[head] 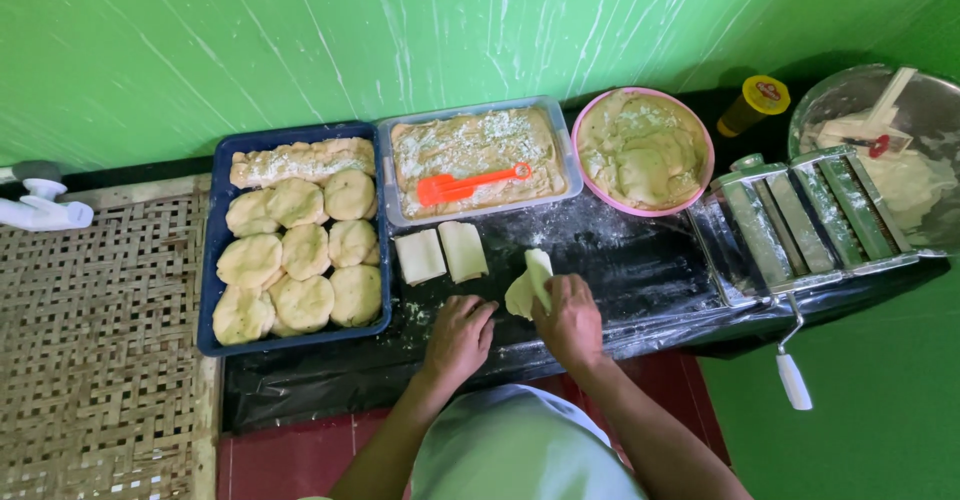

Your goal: Preparing and flattening dough using a manual roller and folding it into shapes

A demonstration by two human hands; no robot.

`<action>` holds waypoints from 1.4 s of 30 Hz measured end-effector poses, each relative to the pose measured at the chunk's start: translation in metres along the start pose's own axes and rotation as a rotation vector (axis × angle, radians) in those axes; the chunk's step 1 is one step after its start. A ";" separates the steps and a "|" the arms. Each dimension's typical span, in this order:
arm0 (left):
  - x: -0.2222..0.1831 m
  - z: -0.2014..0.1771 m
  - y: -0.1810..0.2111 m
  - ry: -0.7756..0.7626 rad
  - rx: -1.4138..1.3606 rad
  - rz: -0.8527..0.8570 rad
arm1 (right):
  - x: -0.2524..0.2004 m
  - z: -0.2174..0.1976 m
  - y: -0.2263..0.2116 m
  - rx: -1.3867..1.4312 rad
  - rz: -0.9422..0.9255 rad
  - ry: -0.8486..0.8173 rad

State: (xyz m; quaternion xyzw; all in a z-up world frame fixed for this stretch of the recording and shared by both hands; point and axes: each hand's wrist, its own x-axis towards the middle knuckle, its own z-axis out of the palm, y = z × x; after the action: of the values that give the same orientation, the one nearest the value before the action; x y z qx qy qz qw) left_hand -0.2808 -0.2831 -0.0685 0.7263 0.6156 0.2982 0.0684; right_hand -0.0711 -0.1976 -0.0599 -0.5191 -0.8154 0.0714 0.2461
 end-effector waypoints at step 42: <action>0.039 -0.014 0.063 0.062 -1.326 -1.025 | 0.019 0.004 0.008 0.357 0.633 -0.403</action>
State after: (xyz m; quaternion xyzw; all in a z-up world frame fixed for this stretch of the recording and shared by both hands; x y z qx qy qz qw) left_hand -0.2317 -0.2653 -0.0145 0.1572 0.5683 0.5502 0.5913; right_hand -0.0733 -0.1765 -0.0594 -0.6690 -0.6223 0.3839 0.1336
